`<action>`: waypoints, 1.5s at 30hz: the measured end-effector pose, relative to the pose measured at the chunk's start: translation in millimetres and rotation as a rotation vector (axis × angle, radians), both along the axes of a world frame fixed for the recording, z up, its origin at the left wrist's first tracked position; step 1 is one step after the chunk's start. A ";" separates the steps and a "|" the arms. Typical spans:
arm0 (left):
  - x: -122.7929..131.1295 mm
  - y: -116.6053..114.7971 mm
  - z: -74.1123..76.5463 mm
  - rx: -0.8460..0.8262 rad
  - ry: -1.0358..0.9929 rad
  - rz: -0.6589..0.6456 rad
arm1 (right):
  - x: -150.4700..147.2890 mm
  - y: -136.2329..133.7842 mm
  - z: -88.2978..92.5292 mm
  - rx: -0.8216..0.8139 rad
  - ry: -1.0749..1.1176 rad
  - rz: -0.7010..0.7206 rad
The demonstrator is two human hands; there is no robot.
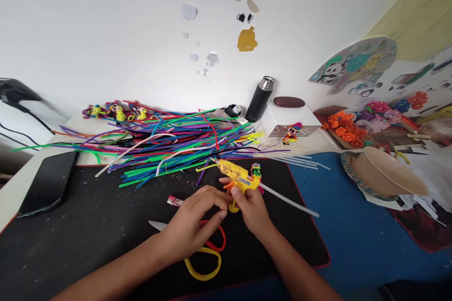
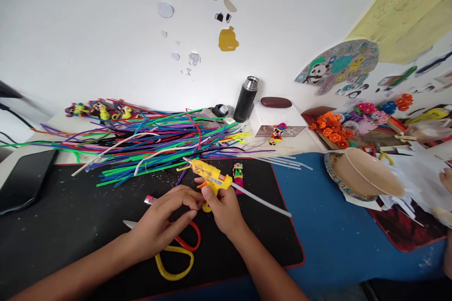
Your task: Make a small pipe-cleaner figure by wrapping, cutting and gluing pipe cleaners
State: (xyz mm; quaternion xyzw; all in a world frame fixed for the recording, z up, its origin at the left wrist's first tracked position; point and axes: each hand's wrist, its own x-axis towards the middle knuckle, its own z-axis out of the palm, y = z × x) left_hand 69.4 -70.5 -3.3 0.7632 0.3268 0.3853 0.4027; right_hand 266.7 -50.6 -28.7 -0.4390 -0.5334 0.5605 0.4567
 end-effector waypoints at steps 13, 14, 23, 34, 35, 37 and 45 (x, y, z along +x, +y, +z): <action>-13.0 30.4 32.7 -0.383 -0.130 0.104 | -18.7 14.0 -0.2 -0.113 0.266 -0.056; -14.7 33.3 37.0 -0.377 -0.151 0.136 | -19.2 16.8 2.0 -0.128 0.307 -0.047; -33.4 93.9 58.2 -0.270 -0.506 0.432 | -38.0 41.0 12.9 -0.142 0.494 -0.127; -34.9 103.4 52.0 -0.387 -0.460 0.318 | -28.3 25.3 0.5 -0.113 0.395 -0.074; -34.3 103.4 52.7 -0.411 -0.481 0.315 | -28.2 25.4 1.6 -0.115 0.393 -0.078; -32.7 103.5 53.4 -0.447 -0.515 0.306 | -28.1 25.5 2.6 -0.125 0.392 -0.084; -26.2 103.1 51.6 -0.504 -0.588 0.272 | -27.5 24.8 5.1 -0.136 0.390 -0.082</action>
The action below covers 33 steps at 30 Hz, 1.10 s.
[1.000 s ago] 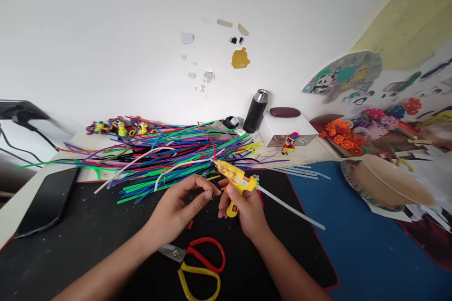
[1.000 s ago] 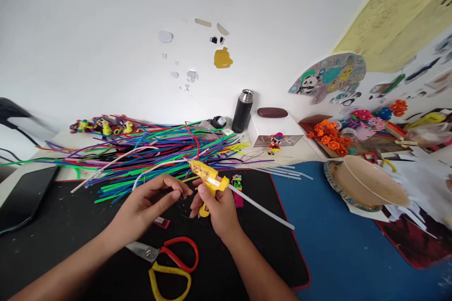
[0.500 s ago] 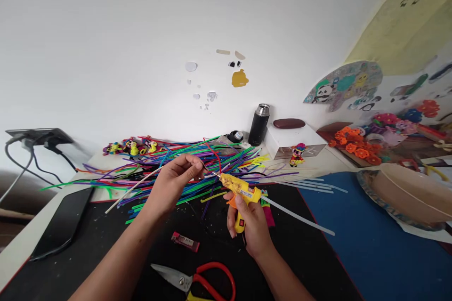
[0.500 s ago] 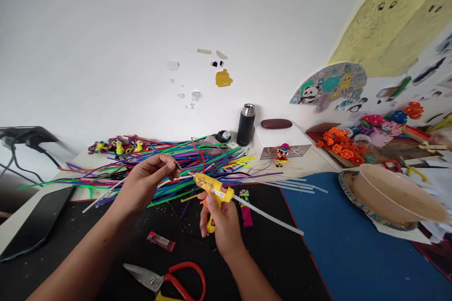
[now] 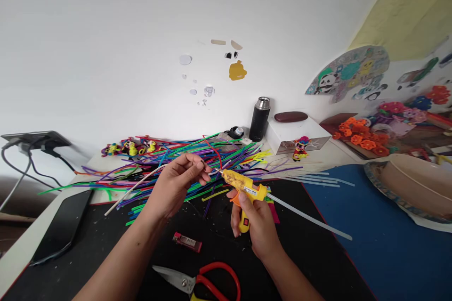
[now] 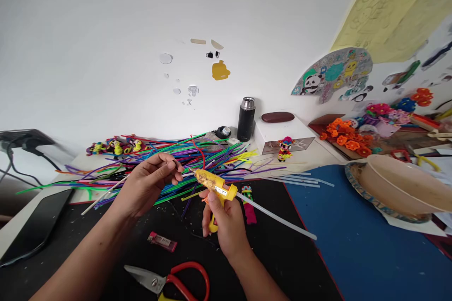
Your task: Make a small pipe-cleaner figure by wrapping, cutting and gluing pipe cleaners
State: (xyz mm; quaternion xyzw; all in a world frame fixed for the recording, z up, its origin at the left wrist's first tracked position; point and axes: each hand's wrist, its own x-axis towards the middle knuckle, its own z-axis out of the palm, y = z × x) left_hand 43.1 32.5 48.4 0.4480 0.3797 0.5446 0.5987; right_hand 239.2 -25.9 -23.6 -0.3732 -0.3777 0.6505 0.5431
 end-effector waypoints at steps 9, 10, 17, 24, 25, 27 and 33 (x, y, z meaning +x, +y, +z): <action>2.7 -0.6 1.6 -0.040 -0.031 -0.011 | -0.4 -1.4 2.1 0.024 -0.019 -0.025; 3.1 -0.6 1.2 -0.045 -0.030 -0.012 | -0.1 -1.5 2.1 0.030 -0.021 -0.032; 5.4 -1.3 -2.0 -0.037 0.019 -0.008 | -1.4 -1.5 4.3 0.039 -0.029 -0.062; 8.5 -3.3 -6.8 -0.077 0.051 -0.025 | -2.3 -2.7 8.6 0.039 -0.063 -0.088; 9.3 -3.6 -7.3 -0.084 0.052 -0.022 | -2.4 -3.0 8.4 0.042 -0.068 -0.092; 11.0 -4.4 -7.7 -0.088 0.054 -0.011 | -2.6 -3.5 7.7 0.045 -0.079 -0.099; 13.9 -6.1 -7.5 -0.091 0.036 0.005 | -2.7 -3.1 6.4 0.028 -0.105 -0.100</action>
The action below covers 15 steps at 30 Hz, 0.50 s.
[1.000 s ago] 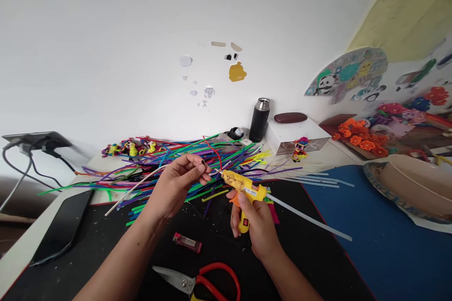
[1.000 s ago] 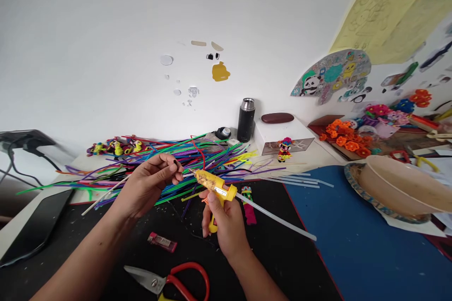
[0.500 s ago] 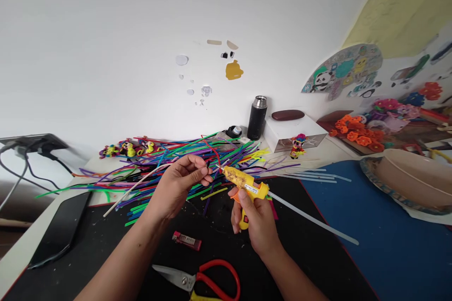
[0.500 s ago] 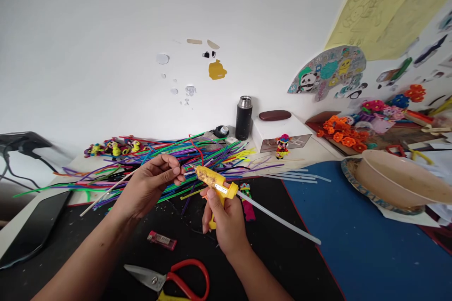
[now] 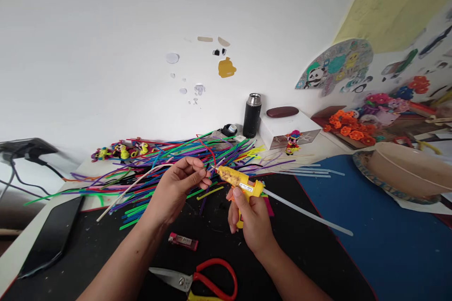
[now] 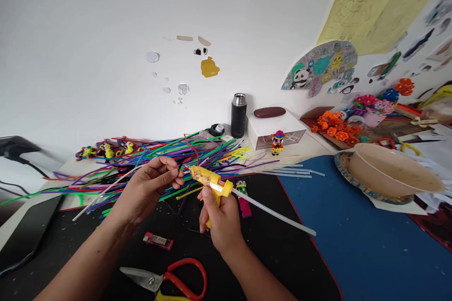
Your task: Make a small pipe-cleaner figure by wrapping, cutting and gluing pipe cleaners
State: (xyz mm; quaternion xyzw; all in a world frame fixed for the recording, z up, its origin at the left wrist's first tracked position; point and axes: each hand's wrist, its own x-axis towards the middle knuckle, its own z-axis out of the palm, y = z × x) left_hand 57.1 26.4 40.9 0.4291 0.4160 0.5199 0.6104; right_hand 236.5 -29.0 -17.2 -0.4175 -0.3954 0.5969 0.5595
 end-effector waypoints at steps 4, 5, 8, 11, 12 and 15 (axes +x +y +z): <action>0.7 -0.4 -1.5 -0.025 -0.027 -0.003 | -0.3 -0.4 -0.5 0.004 0.000 -0.009; 1.0 -0.5 -1.8 -0.028 -0.034 -0.005 | -0.4 -0.7 -0.7 0.005 0.000 -0.011; 2.2 -1.0 -2.5 -0.031 -0.042 -0.011 | -0.4 -1.6 -1.5 0.006 0.001 -0.008; 3.3 -1.4 -3.0 -0.029 -0.027 -0.018 | -0.1 -1.9 -2.0 0.008 -0.003 0.000; 3.5 -1.4 -3.3 -0.025 -0.019 -0.023 | -0.1 -1.8 -2.1 0.008 -0.005 0.001; 3.9 -1.5 -4.3 -0.013 -0.005 -0.037 | 0.0 -1.4 -2.2 0.004 -0.003 0.004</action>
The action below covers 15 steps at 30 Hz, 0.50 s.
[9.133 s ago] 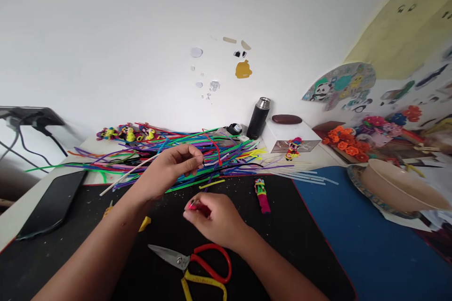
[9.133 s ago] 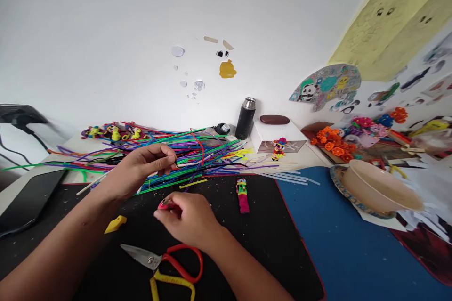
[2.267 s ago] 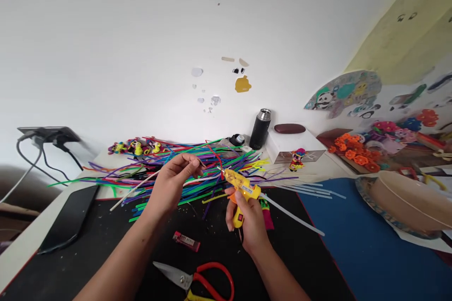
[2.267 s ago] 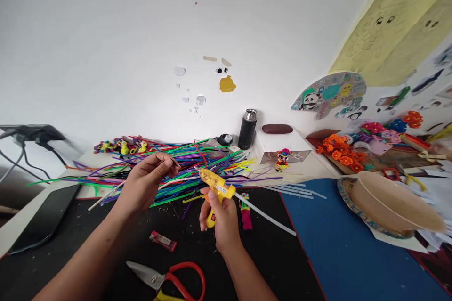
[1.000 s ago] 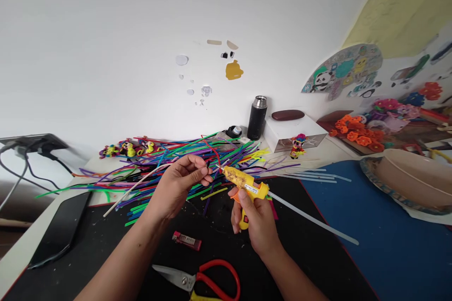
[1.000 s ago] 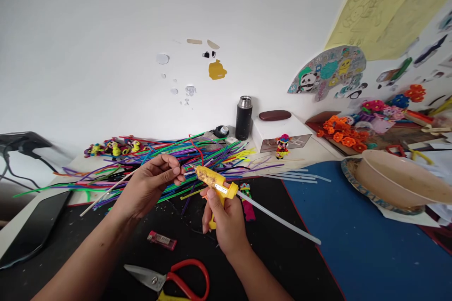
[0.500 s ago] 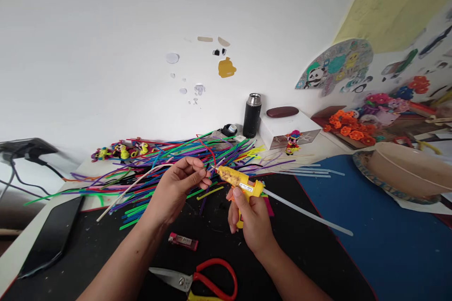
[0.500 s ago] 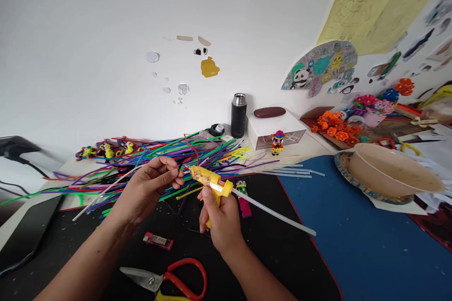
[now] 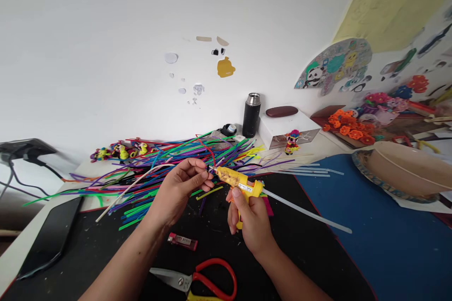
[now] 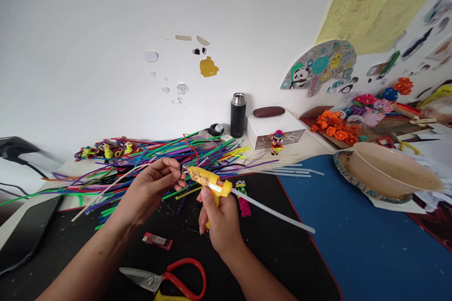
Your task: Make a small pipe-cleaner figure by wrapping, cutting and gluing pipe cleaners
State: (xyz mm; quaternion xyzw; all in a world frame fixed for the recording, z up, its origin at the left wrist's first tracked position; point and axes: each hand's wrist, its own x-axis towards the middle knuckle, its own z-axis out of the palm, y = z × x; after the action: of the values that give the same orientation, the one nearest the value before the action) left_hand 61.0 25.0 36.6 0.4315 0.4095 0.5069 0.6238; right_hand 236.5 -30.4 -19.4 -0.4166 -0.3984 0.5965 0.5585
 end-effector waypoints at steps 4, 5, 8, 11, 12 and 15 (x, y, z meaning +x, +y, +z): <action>-0.4 0.5 -1.1 0.013 -0.002 0.003 | 0.0 -0.5 -0.3 -0.004 0.008 -0.001; -0.6 0.7 -1.1 0.015 -0.002 0.009 | 0.0 -0.8 -0.5 -0.002 0.009 -0.003; -1.1 0.7 -0.4 0.021 0.000 0.031 | -0.2 -1.3 -1.6 0.004 0.012 -0.010; -0.9 0.1 0.4 0.022 0.002 0.039 | -0.3 -0.9 -2.5 0.003 0.019 -0.010; -0.8 -0.1 0.5 0.022 0.003 0.038 | -0.3 -0.7 -2.6 0.003 0.021 -0.010; -0.3 -0.5 0.4 0.022 0.004 0.035 | -0.1 -0.1 -2.5 -0.002 0.015 -0.010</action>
State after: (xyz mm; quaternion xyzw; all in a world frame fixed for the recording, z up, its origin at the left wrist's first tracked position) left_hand 60.7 24.5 37.0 0.4320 0.4129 0.5213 0.6092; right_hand 236.4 -30.5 -21.9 -0.4147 -0.3913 0.5971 0.5643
